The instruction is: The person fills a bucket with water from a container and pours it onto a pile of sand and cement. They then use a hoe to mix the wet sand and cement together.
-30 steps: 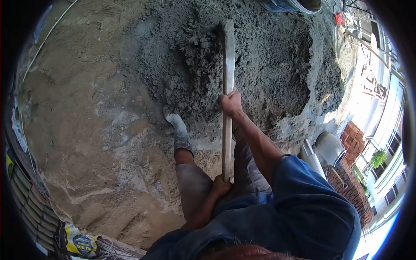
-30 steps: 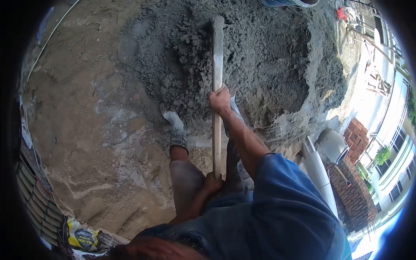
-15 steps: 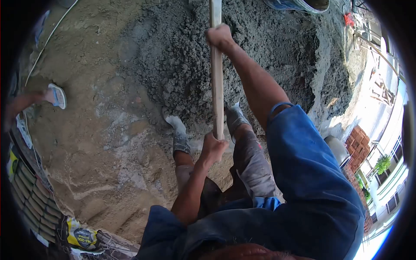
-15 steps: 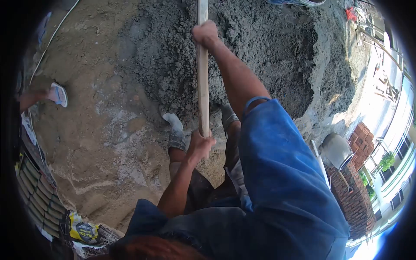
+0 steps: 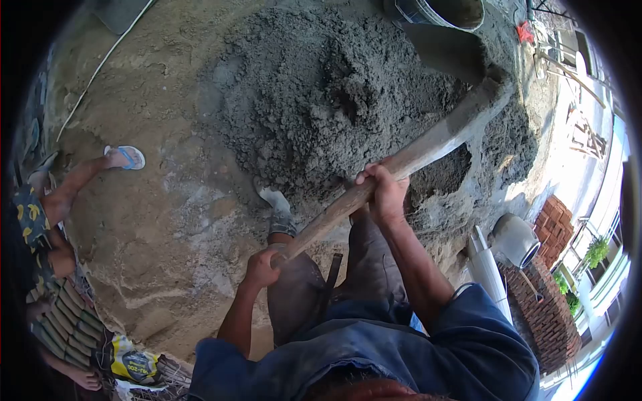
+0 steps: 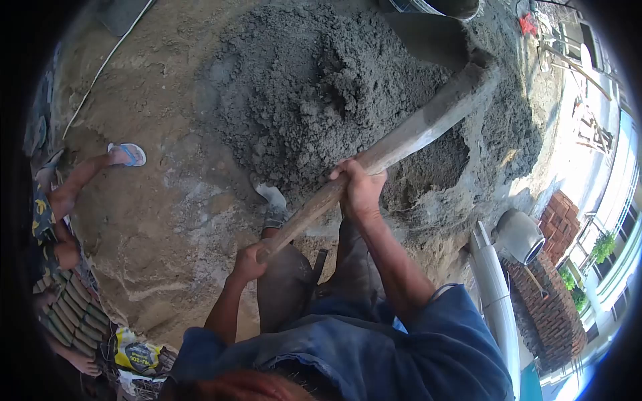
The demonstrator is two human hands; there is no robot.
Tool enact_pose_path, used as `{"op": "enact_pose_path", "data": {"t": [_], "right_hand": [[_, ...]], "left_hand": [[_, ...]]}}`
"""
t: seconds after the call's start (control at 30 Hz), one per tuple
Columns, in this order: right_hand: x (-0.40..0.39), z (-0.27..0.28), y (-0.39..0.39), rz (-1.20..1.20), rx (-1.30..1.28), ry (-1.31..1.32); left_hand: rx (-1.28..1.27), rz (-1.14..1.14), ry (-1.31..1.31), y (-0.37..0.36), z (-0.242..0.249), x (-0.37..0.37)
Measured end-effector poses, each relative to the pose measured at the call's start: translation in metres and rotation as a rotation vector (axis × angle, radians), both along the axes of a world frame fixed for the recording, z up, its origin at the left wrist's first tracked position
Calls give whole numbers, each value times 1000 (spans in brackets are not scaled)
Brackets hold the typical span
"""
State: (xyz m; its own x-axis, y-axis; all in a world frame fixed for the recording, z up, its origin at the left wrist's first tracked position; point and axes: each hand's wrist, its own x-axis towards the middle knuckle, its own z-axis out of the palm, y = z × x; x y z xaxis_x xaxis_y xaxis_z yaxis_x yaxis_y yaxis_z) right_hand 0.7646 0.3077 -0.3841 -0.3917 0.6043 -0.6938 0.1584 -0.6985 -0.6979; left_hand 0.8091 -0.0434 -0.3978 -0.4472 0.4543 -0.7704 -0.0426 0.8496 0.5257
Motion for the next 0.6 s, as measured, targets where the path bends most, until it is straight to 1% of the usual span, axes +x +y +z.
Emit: {"op": "enact_pose_path", "data": {"t": [0.03, 0.07, 0.1, 0.13, 0.17, 0.2, 0.23, 0.27, 0.3, 0.33, 0.37, 0.4, 0.43, 0.47, 0.5, 0.53, 0.57, 0.6], "right_hand": [[-13, -1, 29, 40, 160, -19], [-24, -12, 57, 63, 297, -54], [-41, -26, 81, 29, 443, -113], [-56, -38, 101, 47, 487, -161], [-65, -61, 109, 39, 480, -188], [-66, -80, 93, 128, 404, -345], [-62, -105, 71, 219, 327, -497], [-45, -137, 18, 268, 246, -614], [-14, -185, -48, 296, 112, -609], [-8, -179, -112, 267, 37, -702], [-4, -158, -154, 246, -15, -638], [6, -153, -189, 138, -74, -508], [15, -129, -213, 166, -158, -461], [34, -106, -236, 201, -225, -462], [38, -90, -249, 238, -286, -430], [31, -71, -248, 248, -271, -423], [28, -44, -250, 242, -198, -311], [24, -22, -250, 232, -129, -202]], "left_hand": [[38, 16, -3, 33, -26, -19], [153, -7, -9, 68, -45, -42], [124, -24, -60, 94, -59, -58], [158, -43, -78, 112, -62, -69], [195, -53, -77, 115, -61, -79], [187, -23, -72, 92, -50, -75], [89, -39, -132, 58, -27, -63], [-6, -52, -195, 24, -2, -48], [-53, -6, -210, -30, 13, -29], [-108, 117, -331, -79, 17, -20], [-249, 34, -376, -121, 17, -20], [-290, 9, -384, -160, 13, -16], [-293, 40, -321, -202, -7, 3], [-299, 58, -290, -237, -13, 32], [-289, 87, -310, -248, -11, 31], [-273, 113, -247, -258, -26, 42], [-265, 136, -195, -268, -34, 58], [-206, 116, -131, -255, -35, 55]]}}
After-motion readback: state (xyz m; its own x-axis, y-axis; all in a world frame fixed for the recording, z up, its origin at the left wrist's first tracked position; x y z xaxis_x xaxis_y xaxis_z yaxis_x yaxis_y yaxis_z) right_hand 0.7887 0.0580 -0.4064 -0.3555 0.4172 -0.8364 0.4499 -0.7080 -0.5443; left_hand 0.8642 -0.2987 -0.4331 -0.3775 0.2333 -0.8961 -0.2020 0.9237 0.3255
